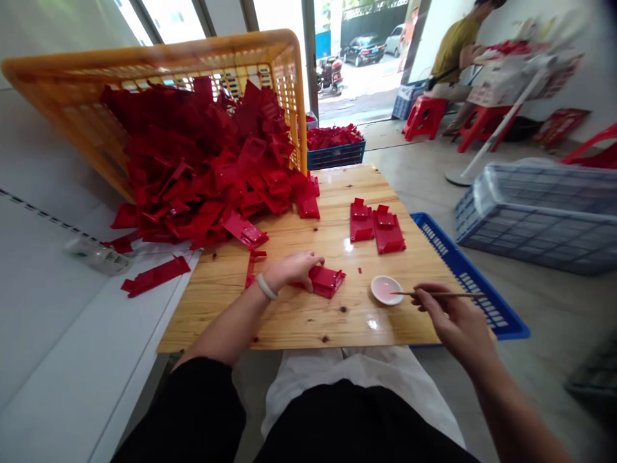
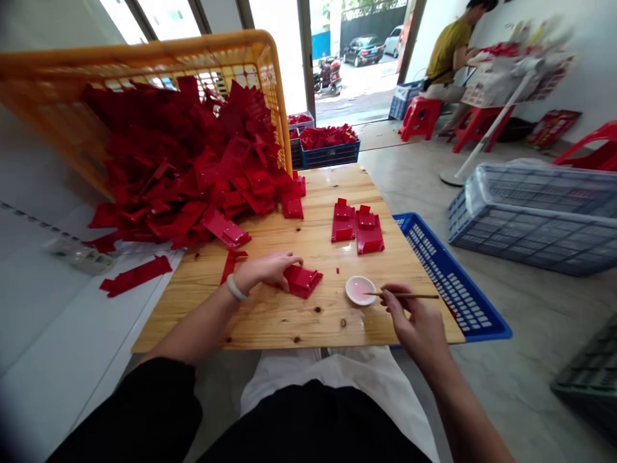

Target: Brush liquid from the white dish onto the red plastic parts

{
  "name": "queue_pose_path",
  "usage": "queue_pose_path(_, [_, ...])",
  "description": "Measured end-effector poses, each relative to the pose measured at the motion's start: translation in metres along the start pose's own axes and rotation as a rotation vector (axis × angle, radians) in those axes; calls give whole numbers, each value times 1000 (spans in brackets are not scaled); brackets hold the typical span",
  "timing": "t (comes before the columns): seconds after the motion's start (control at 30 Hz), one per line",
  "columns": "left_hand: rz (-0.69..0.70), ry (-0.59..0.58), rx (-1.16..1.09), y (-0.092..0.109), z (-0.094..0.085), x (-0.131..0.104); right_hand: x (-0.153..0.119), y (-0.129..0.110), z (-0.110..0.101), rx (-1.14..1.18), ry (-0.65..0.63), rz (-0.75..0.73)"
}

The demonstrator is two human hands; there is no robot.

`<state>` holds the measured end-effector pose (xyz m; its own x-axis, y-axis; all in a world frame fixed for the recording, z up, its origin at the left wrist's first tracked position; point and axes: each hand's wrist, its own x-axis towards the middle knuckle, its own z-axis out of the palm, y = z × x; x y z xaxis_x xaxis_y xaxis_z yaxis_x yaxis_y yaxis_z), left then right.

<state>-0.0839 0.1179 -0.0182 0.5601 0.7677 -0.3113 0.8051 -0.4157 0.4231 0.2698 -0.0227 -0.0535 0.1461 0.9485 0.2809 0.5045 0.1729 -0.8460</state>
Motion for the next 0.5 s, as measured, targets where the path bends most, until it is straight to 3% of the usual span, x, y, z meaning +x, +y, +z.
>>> queue_pose_path(0.13, [-13, 65, -86, 0, -8, 5, 7, 3, 8, -61, -29, -8])
queue_pose_path(0.33, [35, 289, -446, 7, -23, -34, 16, 9, 15, -134, -51, -15])
queue_pose_path(0.4, [34, 369, -670, 16, -16, -48, 18, 10, 14, -130, -60, -8])
queue_pose_path(0.5, [-63, 467, -1192, 32, 4, -59, 20, 8, 12, -104, -66, 5])
